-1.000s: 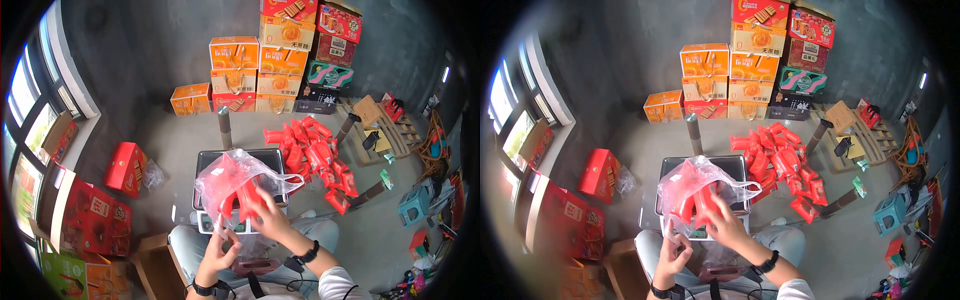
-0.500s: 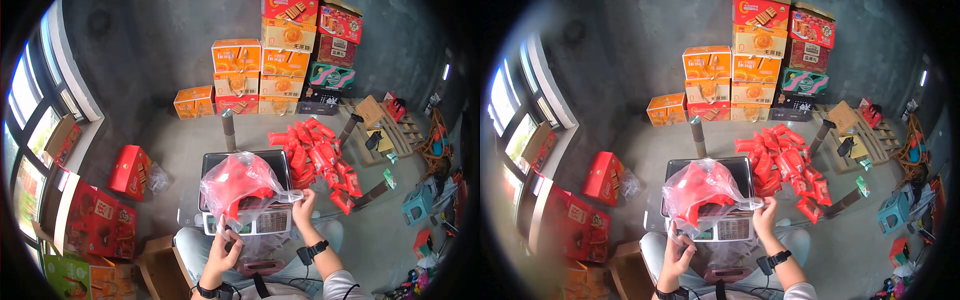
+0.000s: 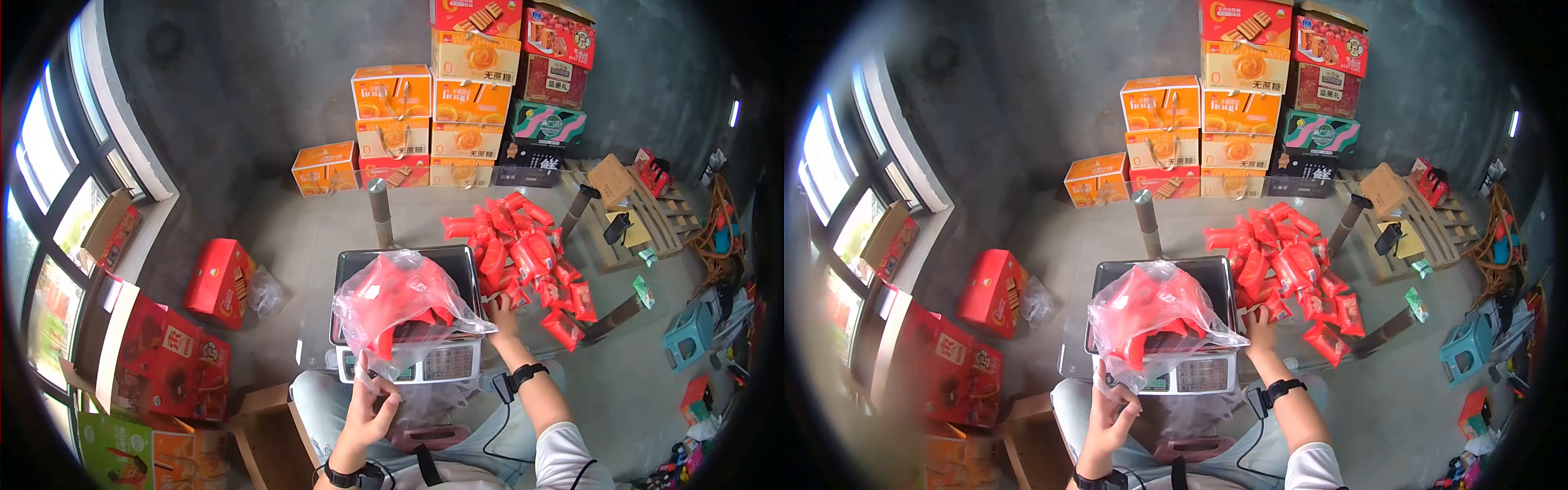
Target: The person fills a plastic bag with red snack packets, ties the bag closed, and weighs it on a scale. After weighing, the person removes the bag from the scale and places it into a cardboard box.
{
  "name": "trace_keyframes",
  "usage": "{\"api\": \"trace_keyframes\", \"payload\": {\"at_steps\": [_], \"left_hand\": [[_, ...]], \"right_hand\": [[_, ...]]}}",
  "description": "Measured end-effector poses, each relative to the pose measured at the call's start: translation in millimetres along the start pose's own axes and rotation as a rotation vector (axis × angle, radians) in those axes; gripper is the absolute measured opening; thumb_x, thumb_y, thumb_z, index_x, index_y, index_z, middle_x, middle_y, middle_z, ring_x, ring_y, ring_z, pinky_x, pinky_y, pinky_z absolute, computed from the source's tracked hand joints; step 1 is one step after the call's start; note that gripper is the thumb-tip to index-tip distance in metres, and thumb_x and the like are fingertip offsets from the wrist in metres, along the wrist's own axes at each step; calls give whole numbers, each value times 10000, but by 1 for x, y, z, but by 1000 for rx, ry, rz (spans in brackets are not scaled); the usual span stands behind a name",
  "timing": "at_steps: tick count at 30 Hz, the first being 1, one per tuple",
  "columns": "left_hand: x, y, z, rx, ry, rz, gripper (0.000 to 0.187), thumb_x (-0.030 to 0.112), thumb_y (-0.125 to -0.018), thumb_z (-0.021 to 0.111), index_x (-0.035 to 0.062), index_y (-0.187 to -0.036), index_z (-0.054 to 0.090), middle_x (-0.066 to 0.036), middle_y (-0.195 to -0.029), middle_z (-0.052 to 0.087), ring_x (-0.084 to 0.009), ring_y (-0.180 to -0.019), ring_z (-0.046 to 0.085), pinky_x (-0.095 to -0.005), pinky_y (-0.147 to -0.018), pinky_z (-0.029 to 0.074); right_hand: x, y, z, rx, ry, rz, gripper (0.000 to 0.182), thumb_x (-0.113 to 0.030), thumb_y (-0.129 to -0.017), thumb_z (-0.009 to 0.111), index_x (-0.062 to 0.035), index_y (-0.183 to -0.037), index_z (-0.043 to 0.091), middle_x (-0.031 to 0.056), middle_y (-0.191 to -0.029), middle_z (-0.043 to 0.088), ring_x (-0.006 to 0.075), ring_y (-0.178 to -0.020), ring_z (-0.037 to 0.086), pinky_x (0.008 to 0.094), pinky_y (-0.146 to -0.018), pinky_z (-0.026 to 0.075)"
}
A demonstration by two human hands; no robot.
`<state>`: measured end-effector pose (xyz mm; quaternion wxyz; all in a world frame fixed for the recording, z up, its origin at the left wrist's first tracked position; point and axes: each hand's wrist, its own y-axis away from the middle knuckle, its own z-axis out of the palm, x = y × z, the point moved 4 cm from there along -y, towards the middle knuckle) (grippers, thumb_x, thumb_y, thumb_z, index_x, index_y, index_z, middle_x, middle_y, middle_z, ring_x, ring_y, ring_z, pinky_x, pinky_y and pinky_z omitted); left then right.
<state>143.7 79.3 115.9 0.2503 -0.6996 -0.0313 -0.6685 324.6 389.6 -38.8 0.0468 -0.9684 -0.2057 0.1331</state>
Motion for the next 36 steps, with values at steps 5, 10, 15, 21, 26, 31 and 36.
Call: {"api": "trace_keyframes", "payload": {"at_steps": [5, 10, 15, 21, 26, 31, 36], "left_hand": [[-2, -1, 0, -3, -4, -55, 906, 34, -882, 564, 46, -1518, -81, -65, -793, 560, -138, -704, 542, -251, -717, 447], [-12, -3, 1, 31, 25, -142, 894, -11, -881, 551, 41, -1519, -73, -55, -795, 565, -114, -689, 520, -230, -701, 431], [-15, -10, 8, 11, 57, -112, 887, -13, -893, 544, 81, -1528, -69, -58, -816, 569, -115, -708, 528, -237, -711, 435], [-8, -11, 10, 97, 124, -75, 848, -20, -895, 542, 69, -1531, -12, -40, -822, 552, -96, -710, 501, -219, -688, 414], [-5, -2, 5, 82, -2, -31, 746, -39, -887, 550, 35, -1514, 153, -16, -802, 526, -76, -685, 457, -205, -653, 385], [-4, 0, 5, -18, -211, 13, 799, -41, -879, 573, 40, -1523, 107, -30, -806, 554, -94, -682, 520, -239, -659, 449], [-7, 8, 4, -167, -222, -62, 916, -36, -877, 613, 61, -1525, -28, -32, -838, 557, -92, -716, 532, -228, -700, 449]], "right_hand": [[23, 35, 3, 148, -215, 22, 429, -20, -779, 621, -84, -1175, 471, 211, -1264, 439, 443, -1073, 536, 471, -861, 484], [19, 90, -58, 483, -469, -25, 485, -10, -784, 629, -9, -1241, 467, 235, -1198, 469, 428, -1108, 503, 458, -939, 439], [-22, 128, -127, 648, -498, -389, 433, -5, -755, 643, -31, -1181, 569, 190, -1143, 529, 362, -1038, 557, 420, -912, 475], [-121, 130, -164, 187, -556, -920, 468, 26, -743, 606, -124, -1186, 601, 53, -1157, 603, 241, -873, 629, 344, -720, 538], [-160, 90, -127, 172, -475, -932, 442, -1, -799, 565, -111, -1226, 592, 118, -1244, 565, 279, -954, 620, 360, -769, 535], [-180, 68, -127, 230, -398, -734, 418, -105, -819, 663, -59, -1228, 592, 268, -1369, 433, 408, -1122, 544, 457, -954, 458], [-129, 86, -118, 579, -236, -426, 591, -260, -789, 693, -95, -1321, 495, 190, -1358, 442, 357, -1216, 455, 537, -1023, 305]]}}
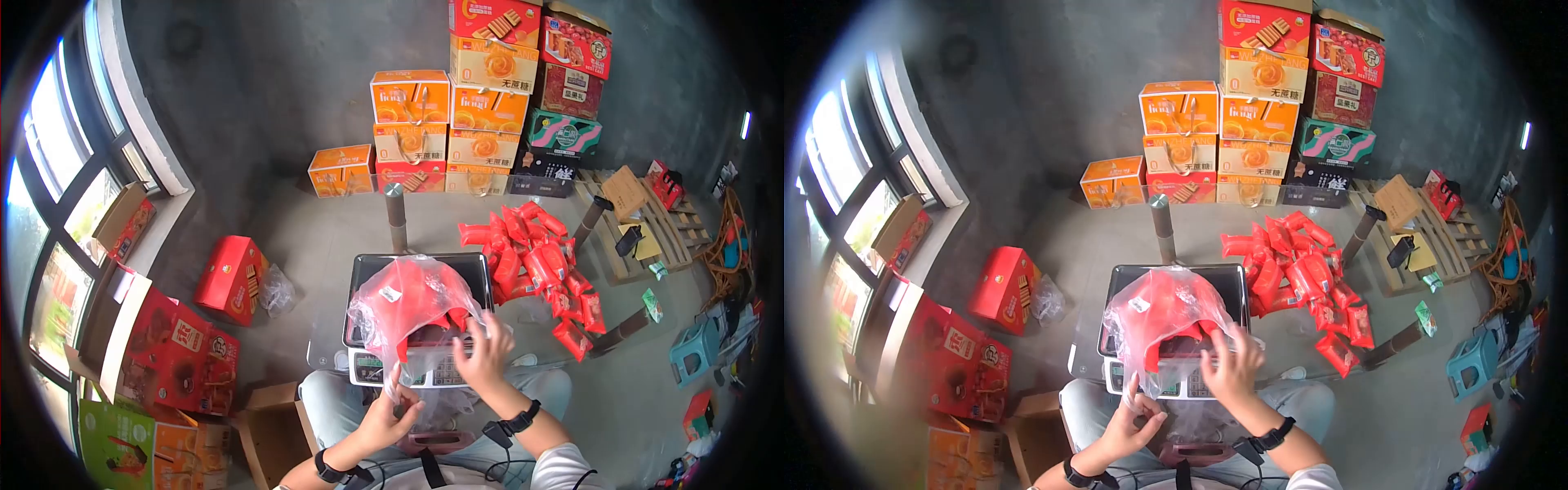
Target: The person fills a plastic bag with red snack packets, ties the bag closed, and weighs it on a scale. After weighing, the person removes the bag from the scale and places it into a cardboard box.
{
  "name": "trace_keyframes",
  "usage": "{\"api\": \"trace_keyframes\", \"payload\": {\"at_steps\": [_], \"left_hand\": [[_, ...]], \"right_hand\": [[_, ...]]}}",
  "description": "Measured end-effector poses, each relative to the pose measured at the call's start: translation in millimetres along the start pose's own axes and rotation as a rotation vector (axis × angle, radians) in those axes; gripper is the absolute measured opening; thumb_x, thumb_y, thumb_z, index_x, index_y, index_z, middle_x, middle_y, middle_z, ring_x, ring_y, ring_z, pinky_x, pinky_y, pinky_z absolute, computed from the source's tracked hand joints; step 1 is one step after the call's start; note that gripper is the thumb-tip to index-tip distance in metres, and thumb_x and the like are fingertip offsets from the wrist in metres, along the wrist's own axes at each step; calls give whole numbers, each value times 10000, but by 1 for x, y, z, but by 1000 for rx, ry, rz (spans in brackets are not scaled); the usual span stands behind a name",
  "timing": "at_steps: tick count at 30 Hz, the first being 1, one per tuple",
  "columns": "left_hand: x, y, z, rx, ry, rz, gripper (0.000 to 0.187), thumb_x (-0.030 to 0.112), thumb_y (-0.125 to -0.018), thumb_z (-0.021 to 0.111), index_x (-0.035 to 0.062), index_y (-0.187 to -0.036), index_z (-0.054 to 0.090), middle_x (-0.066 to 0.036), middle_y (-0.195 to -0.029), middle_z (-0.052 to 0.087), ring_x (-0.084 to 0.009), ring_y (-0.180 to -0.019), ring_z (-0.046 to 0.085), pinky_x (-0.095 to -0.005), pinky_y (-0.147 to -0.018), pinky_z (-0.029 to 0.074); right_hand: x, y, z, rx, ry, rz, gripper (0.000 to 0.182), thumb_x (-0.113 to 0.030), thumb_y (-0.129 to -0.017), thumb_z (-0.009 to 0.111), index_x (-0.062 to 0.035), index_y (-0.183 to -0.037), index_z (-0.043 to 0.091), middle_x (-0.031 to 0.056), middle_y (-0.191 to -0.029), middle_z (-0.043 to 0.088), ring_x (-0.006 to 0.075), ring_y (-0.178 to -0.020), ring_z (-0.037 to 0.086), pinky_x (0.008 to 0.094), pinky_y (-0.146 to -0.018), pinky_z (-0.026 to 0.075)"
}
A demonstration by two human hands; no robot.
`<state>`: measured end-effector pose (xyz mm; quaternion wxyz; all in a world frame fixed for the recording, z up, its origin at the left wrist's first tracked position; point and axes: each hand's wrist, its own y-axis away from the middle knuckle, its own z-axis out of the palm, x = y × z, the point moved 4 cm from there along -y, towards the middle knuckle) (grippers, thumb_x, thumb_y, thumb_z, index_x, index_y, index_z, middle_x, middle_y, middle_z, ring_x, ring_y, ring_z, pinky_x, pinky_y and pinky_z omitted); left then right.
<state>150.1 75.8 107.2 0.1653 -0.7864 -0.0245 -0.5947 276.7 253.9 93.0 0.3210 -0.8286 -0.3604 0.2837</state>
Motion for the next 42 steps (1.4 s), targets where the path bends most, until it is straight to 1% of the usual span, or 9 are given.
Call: {"api": "trace_keyframes", "payload": {"at_steps": [2, 5, 7, 8, 14, 25, 29, 34, 42], "left_hand": [[0, 2, -3, -36, -25, -19, 860, -34, -871, 630, 45, -1518, 68, -34, -838, 563, -99, -731, 552, -235, -720, 463], [1, 1, -15, 72, -88, 35, 748, -2, -876, 645, 41, -1488, 216, -27, -817, 565, -94, -708, 551, -242, -671, 476], [0, 4, -25, 258, 125, -196, 280, 31, -909, 620, -26, -1165, 521, -11, -797, 565, -83, -677, 556, -236, -657, 478], [2, -2, -37, 291, 90, -185, 191, 65, -926, 606, -17, -1087, 544, -9, -792, 565, -79, -660, 549, -230, -638, 473], [74, -148, -147, 529, 319, -35, 272, 240, -982, 501, 95, -752, 484, 18, -645, 452, -85, -585, 415, -247, -558, 361], [106, -264, -168, 684, 374, 121, 229, 235, -966, 575, 20, -1042, 594, -31, -914, 641, -97, -818, 573, -268, -747, 472], [115, -213, -109, 550, 182, 377, 205, 196, -1007, 513, 6, -1024, 588, -48, -900, 634, -103, -828, 586, -250, -777, 472], [22, -141, -13, 395, 91, 150, 194, 199, -996, 530, 11, -985, 579, -9, -804, 546, -84, -747, 487, -240, -672, 428], [-35, -94, 37, 287, 619, -71, 136, 156, -1018, 448, 44, -1019, 524, 43, -678, 440, -36, -540, 340, -211, -488, 276]], "right_hand": [[29, 1, -7, -70, 152, 165, 669, -315, -801, 673, -81, -1378, 428, 184, -1403, 383, 367, -1281, 376, 573, -1023, 278], [89, 16, 0, -298, 73, 261, 373, -231, -798, 699, -55, -1113, 602, 142, -1170, 592, 280, -1092, 547, 483, -974, 353], [119, 23, 9, -444, -403, 675, 156, -169, -841, 671, -45, -933, 645, 80, -980, 663, 201, -902, 616, 361, -850, 447], [133, 26, 17, -449, -567, 653, 95, -124, -870, 641, -42, -913, 664, 52, -928, 671, 158, -853, 620, 271, -761, 469], [82, -149, -33, -321, -1351, 804, 203, -187, -925, 622, -41, -1062, 653, -20, -958, 632, 74, -848, 564, 226, -772, 453], [37, -285, -28, -195, -1344, 715, 109, -196, -924, 635, -108, -987, 646, -55, -930, 626, 48, -807, 529, 231, -757, 393], [9, -215, -33, -89, -1299, 346, 152, -167, -964, 589, -44, -1052, 602, 9, -983, 640, 66, -911, 573, 240, -854, 463], [-1, -79, 17, 62, -1196, 511, 96, -82, -940, 588, -18, -1005, 618, -4, -817, 611, 73, -708, 574, 229, -649, 481], [-35, 0, 24, -75, -1086, 617, 210, -33, -952, 544, 31, -1151, 561, 99, -1031, 668, 111, -910, 616, 250, -776, 487]]}}
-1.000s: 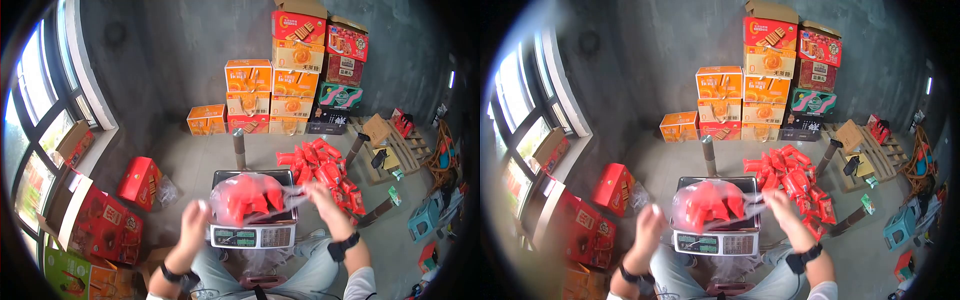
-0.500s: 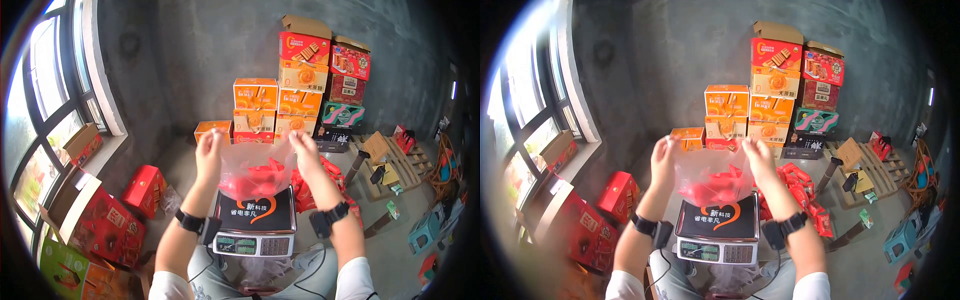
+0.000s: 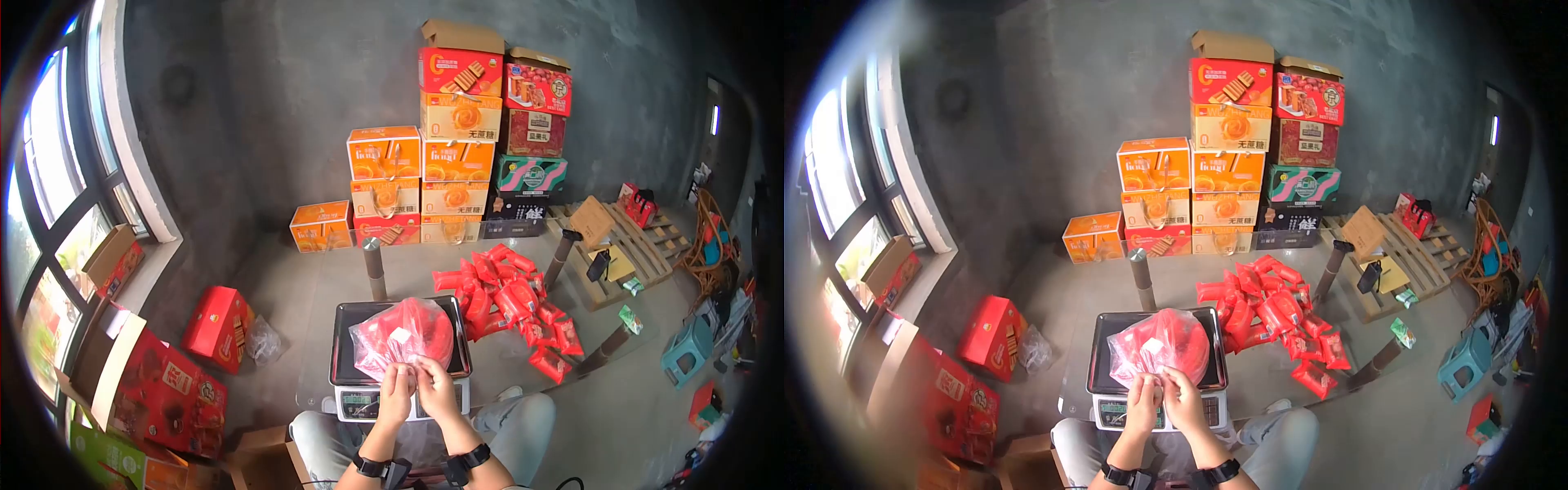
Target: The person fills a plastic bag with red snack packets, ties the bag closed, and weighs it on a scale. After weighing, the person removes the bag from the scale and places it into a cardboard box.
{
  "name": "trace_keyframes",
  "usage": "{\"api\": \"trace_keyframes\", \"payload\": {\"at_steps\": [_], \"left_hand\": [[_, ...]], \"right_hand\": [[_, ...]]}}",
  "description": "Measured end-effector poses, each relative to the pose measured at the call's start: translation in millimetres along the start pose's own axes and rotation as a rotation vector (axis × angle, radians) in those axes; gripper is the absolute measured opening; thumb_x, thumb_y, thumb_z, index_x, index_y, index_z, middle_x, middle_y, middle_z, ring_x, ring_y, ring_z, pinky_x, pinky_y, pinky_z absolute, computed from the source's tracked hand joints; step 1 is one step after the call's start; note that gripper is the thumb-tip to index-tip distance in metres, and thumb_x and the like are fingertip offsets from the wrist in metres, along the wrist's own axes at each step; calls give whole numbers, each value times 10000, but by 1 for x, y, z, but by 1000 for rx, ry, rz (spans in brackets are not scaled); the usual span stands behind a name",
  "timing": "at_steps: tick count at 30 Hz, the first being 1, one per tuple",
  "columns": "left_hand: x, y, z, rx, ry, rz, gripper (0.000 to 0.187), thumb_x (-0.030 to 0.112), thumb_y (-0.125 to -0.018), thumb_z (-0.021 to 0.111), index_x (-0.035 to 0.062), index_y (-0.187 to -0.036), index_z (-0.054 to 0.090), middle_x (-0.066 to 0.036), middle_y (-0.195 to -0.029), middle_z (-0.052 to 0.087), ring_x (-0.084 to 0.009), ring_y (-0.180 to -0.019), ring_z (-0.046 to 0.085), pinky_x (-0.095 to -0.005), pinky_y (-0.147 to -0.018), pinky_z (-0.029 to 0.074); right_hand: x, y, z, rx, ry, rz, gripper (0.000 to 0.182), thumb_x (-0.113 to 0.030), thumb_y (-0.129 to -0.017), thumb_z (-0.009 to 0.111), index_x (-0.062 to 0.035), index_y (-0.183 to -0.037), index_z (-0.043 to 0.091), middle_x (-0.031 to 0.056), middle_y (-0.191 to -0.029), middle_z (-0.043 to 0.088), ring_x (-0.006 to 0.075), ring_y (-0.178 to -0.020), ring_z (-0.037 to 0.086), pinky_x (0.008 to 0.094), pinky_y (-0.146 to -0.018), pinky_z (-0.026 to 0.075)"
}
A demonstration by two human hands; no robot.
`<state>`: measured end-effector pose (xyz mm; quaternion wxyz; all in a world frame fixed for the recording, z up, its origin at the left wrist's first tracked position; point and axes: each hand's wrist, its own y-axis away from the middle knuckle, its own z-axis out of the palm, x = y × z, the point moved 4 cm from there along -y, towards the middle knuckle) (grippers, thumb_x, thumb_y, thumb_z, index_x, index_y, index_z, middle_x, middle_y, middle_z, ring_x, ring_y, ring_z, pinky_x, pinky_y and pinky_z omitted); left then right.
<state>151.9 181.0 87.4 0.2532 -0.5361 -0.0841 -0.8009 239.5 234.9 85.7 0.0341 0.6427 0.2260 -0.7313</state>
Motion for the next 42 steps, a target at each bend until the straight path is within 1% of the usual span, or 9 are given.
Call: {"api": "trace_keyframes", "payload": {"at_steps": [7, 13, 22, 27, 29, 31, 36, 39, 42], "left_hand": [[11, 7, -2, 9, -82, -105, 500, 116, -964, 543, 47, -1420, 351, 61, -696, 460, -12, -570, 377, -182, -485, 280], [-2, 5, -11, -70, -272, -179, 380, 174, -979, 562, 25, -1322, 491, 43, -728, 545, -22, -610, 455, -179, -514, 343], [-7, 10, -9, -25, -255, -207, 346, 259, -1024, 452, -4, -1189, 607, 2, -835, 635, -39, -582, 446, -209, -520, 381], [0, 16, -7, 100, -683, 110, 139, 111, -920, 604, 19, -966, 698, -106, -738, 646, -166, -552, 534, -327, -536, 427], [13, 18, -4, 96, -1120, 480, 84, 118, -849, 682, 35, -865, 681, -121, -686, 616, -267, -591, 569, -376, -577, 443], [17, 20, -2, 104, -1150, 479, 103, 88, -787, 721, 17, -815, 652, -149, -714, 630, -300, -623, 597, -361, -590, 478], [24, 21, -3, 66, -1013, 394, 118, 68, -786, 741, 10, -845, 656, -152, -768, 670, -265, -668, 655, -331, -622, 508], [31, 23, 0, 15, -896, 311, 108, 37, -795, 726, 1, -870, 658, -154, -815, 692, -246, -711, 682, -314, -658, 525], [37, 24, -3, -4, -906, 335, 96, -3, -812, 689, -4, -901, 654, -147, -835, 700, -237, -740, 689, -313, -687, 531]], "right_hand": [[4, 11, 2, -45, 13, 94, 150, -44, -915, 608, 20, -1046, 573, 118, -959, 696, 162, -924, 667, 288, -806, 512], [-3, 18, -10, -263, 72, -29, 317, -92, -882, 599, 23, -1176, 572, 160, -1075, 668, 211, -986, 661, 329, -846, 504], [3, 26, -15, -157, 298, -185, 166, -150, -917, 630, -1, -940, 561, 156, -840, 668, 238, -766, 672, 342, -677, 503], [15, 24, -17, 1, 434, -175, 133, -142, -959, 548, -11, -948, 525, 149, -771, 666, 286, -701, 680, 374, -614, 512], [18, 16, -21, 56, 363, -137, 140, -146, -932, 591, -27, -926, 519, 175, -720, 641, 373, -655, 641, 441, -550, 477], [9, 12, -23, 82, 424, -168, 150, -154, -928, 603, -32, -924, 515, 164, -715, 644, 351, -657, 649, 433, -547, 478], [-6, 5, -26, -99, 420, -10, 159, -149, -904, 636, -43, -984, 549, 158, -756, 665, 329, -657, 660, 395, -566, 500], [-23, 5, -27, -277, 441, -222, 147, -59, -833, 622, -12, -972, 609, 152, -817, 676, 333, -723, 665, 400, -617, 502], [-28, 13, -30, -442, 483, -262, 378, -32, -743, 612, 2, -1118, 589, 147, -1043, 636, 291, -951, 627, 384, -861, 469]]}}
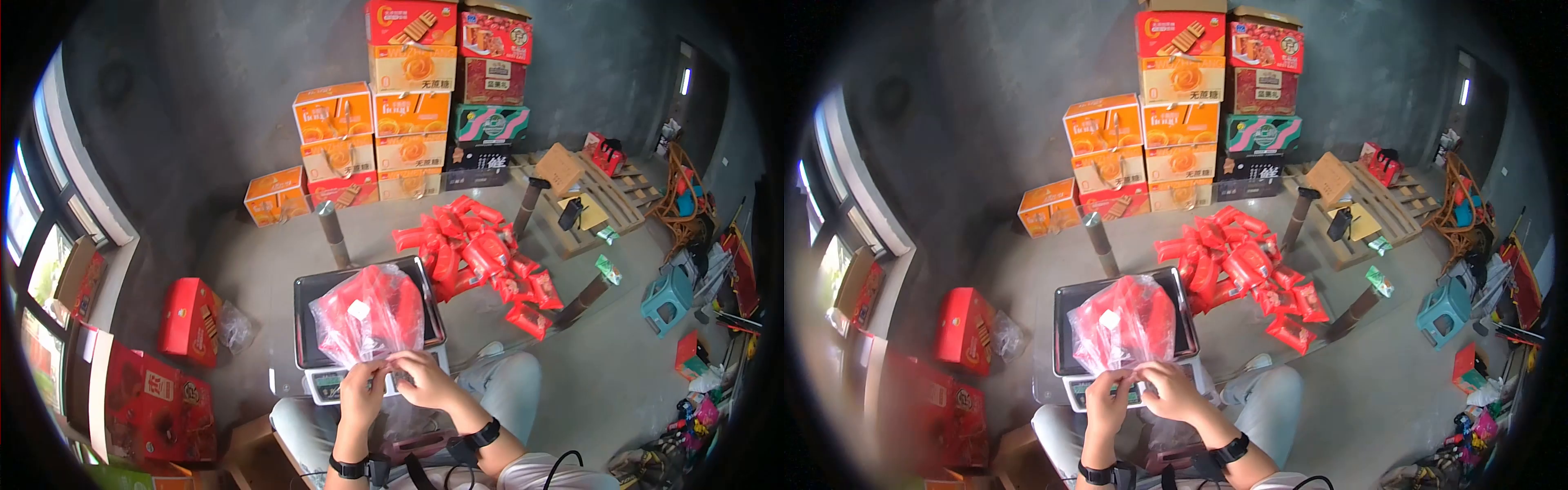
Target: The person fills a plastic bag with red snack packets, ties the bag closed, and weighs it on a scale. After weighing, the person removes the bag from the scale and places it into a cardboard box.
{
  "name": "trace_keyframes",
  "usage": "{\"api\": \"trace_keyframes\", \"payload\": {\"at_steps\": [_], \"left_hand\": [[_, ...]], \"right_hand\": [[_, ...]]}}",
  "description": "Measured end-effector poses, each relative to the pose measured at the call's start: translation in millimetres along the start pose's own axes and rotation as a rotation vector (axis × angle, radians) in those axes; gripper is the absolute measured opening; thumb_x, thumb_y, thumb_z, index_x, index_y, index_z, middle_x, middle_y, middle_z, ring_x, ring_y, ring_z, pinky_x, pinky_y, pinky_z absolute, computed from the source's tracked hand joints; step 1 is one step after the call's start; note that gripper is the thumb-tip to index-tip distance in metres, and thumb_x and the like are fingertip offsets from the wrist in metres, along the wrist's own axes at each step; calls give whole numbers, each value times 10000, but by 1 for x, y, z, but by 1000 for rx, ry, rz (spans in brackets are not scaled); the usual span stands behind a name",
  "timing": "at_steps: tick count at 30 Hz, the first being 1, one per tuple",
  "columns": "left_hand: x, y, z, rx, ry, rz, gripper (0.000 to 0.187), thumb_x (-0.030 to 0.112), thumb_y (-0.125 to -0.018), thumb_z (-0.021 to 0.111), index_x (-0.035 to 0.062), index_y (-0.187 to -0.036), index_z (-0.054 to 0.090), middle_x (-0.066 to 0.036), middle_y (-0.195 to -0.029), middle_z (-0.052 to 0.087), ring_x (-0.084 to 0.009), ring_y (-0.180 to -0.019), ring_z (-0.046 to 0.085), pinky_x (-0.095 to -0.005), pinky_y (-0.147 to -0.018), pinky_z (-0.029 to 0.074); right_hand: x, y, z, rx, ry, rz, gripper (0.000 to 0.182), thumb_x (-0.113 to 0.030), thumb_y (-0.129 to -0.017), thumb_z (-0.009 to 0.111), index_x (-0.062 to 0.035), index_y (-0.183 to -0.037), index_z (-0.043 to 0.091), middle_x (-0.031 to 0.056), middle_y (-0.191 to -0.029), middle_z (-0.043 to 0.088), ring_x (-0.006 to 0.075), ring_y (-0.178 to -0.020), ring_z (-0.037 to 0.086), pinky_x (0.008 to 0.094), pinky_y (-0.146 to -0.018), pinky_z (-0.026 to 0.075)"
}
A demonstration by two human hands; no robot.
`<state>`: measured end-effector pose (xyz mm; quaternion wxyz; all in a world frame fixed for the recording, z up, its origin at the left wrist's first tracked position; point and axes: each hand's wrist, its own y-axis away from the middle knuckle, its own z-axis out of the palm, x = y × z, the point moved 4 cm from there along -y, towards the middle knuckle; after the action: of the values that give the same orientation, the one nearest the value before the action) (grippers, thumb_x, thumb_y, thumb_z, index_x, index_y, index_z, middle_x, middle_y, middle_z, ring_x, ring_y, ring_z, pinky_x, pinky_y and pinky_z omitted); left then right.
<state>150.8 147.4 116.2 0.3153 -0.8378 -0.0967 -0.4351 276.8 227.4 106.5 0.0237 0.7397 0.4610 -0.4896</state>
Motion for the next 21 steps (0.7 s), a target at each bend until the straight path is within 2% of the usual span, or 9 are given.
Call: {"api": "trace_keyframes", "payload": {"at_steps": [2, 5, 6, 7, 9, 11, 16, 18, 21], "left_hand": [[0, 0, -1, -4, 11, 1, 100, -4, -814, 685, -3, -908, 651, -148, -838, 700, -240, -744, 689, -315, -690, 532], [-2, 2, -1, -64, 48, -33, 106, 1, -814, 687, 4, -911, 644, -142, -841, 692, -254, -757, 685, -326, -694, 530], [0, 2, -2, -54, 11, -15, 116, 1, -795, 697, 18, -893, 638, -131, -829, 683, -276, -754, 664, -352, -707, 514], [1, 1, -3, -43, -25, 3, 128, 1, -776, 706, 32, -876, 632, -120, -816, 673, -299, -751, 644, -378, -720, 498], [3, 0, -7, -82, -108, 21, 92, 31, -817, 697, 9, -874, 628, -125, -846, 678, -280, -812, 665, -355, -733, 510], [4, 0, -6, -144, -89, 34, 103, 30, -820, 691, 8, -883, 613, -126, -844, 678, -293, -818, 661, -359, -745, 504], [-6, 4, -3, -109, 51, -56, 121, 22, -839, 676, 12, -923, 590, -131, -854, 680, -279, -824, 666, -341, -744, 505], [-9, 4, -4, -79, 111, -118, 129, 26, -841, 678, 14, -928, 584, -132, -854, 678, -286, -821, 667, -349, -739, 507], [-10, 3, -6, -88, 135, -143, 128, 27, -869, 658, 2, -957, 569, -137, -870, 682, -250, -827, 683, -316, -705, 516]], "right_hand": [[-6, 2, -2, -34, 58, 5, 435, -54, -728, 638, -36, -1157, 567, 114, -1065, 617, 269, -1010, 594, 401, -956, 403], [1, 3, 8, -60, 142, -8, 426, -59, -723, 658, -41, -1140, 566, 95, -1041, 613, 269, -1014, 586, 414, -978, 382], [-3, 2, 7, -28, 185, -17, 328, -45, -722, 663, -44, -1042, 591, 76, -1018, 610, 274, -997, 581, 431, -986, 370], [0, 2, 10, -29, 180, -20, 328, -45, -722, 663, -44, -1042, 591, 76, -1018, 610, 274, -997, 581, 431, -986, 370], [3, 2, 12, 7, 289, -140, 208, -42, -714, 681, -45, -884, 562, 78, -1013, 588, 299, -950, 566, 438, -917, 404], [4, 3, 10, 26, 272, -137, 217, -34, -703, 692, -45, -878, 564, 73, -968, 589, 298, -923, 569, 435, -898, 417], [-5, 0, 4, 132, 241, -176, 217, -31, -702, 714, -55, -859, 567, 46, -868, 609, 286, -843, 599, 430, -835, 455], [-9, 0, 0, 303, 67, -147, 224, -43, -730, 720, -75, -922, 610, 29, -830, 624, 270, -799, 620, 423, -796, 465], [-14, -2, -3, 246, 188, -264, 297, -65, -747, 734, -105, -1026, 643, 12, -832, 638, 246, -771, 630, 404, -794, 473]]}}
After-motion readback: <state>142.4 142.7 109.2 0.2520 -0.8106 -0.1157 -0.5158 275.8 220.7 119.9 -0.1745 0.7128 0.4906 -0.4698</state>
